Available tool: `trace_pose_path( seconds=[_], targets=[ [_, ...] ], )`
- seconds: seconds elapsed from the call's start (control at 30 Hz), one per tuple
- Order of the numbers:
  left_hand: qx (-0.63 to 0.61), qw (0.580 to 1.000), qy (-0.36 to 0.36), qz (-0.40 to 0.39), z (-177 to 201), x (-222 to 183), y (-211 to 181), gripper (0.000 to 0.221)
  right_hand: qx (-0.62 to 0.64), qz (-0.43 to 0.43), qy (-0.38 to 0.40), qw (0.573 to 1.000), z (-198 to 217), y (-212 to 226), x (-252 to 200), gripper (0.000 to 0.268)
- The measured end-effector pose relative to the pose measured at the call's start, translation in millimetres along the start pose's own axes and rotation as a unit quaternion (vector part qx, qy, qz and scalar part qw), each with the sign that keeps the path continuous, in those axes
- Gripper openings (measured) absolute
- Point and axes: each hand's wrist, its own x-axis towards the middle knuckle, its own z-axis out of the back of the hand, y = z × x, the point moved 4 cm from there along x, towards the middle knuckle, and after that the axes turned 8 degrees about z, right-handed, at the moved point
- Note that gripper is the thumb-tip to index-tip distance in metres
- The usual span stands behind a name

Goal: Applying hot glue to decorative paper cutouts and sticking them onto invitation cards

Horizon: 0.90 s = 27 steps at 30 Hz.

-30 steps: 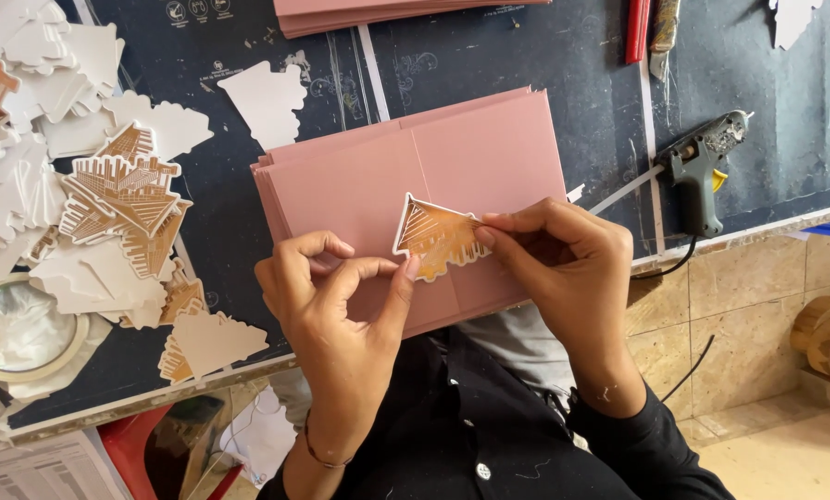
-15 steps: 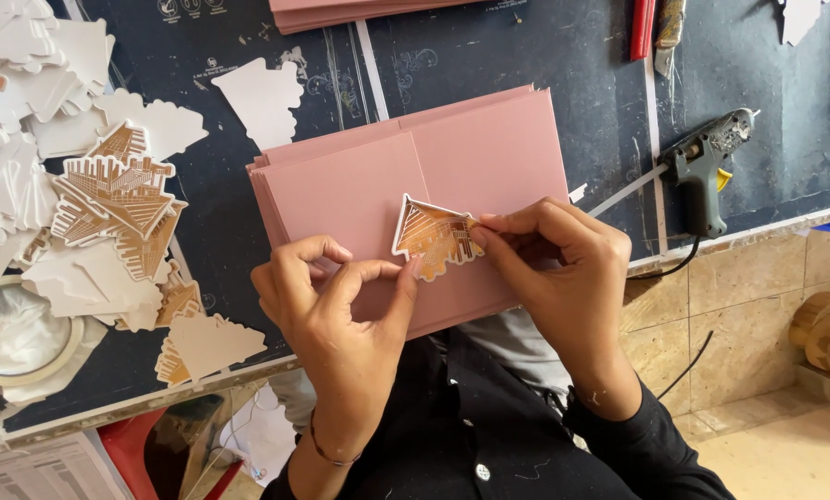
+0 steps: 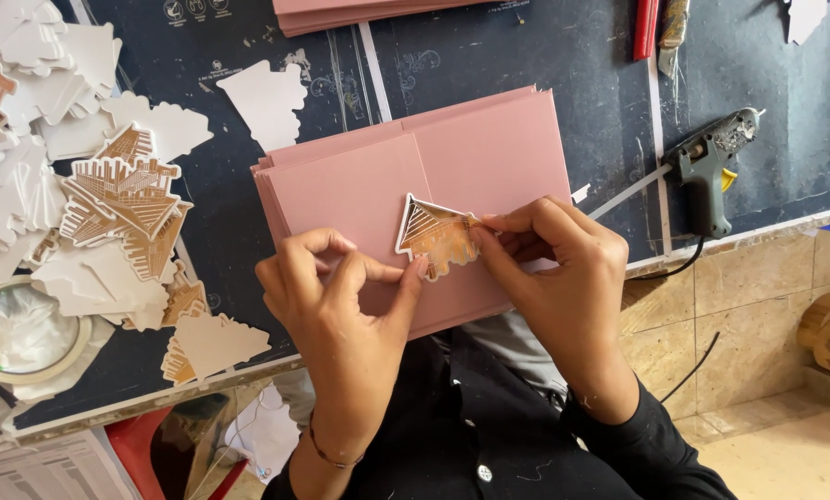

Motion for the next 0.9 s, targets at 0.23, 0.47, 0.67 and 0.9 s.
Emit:
trace_pose_path(
  seconds=[0.23,0.47,0.67,0.9],
  targets=[
    [0.144,0.989,0.043,-0.004,20.8,18.3,-15.2,0.059,-0.139,0.055,0.026,0.988,7.2,0.8,0.7,0.015],
    [0.123,0.953,0.099,-0.259,33.1,58.5,-86.7,0.079,-0.094,0.036,-0.088,0.991,56.5,-20.4,-7.6,0.028],
    [0.288,0.855,0.264,-0.340,-79.4,67.4,-31.2,0.111,-0.186,0.032,-0.171,0.967,101.2,-100.7,-23.6,0.030],
    [0.173,0.892,-0.025,-0.417,-97.6,210.4,-29.1,0.046,-0.321,-0.165,-0.020,0.932,124.3,-197.2,-31.9,0.075]
  ],
)
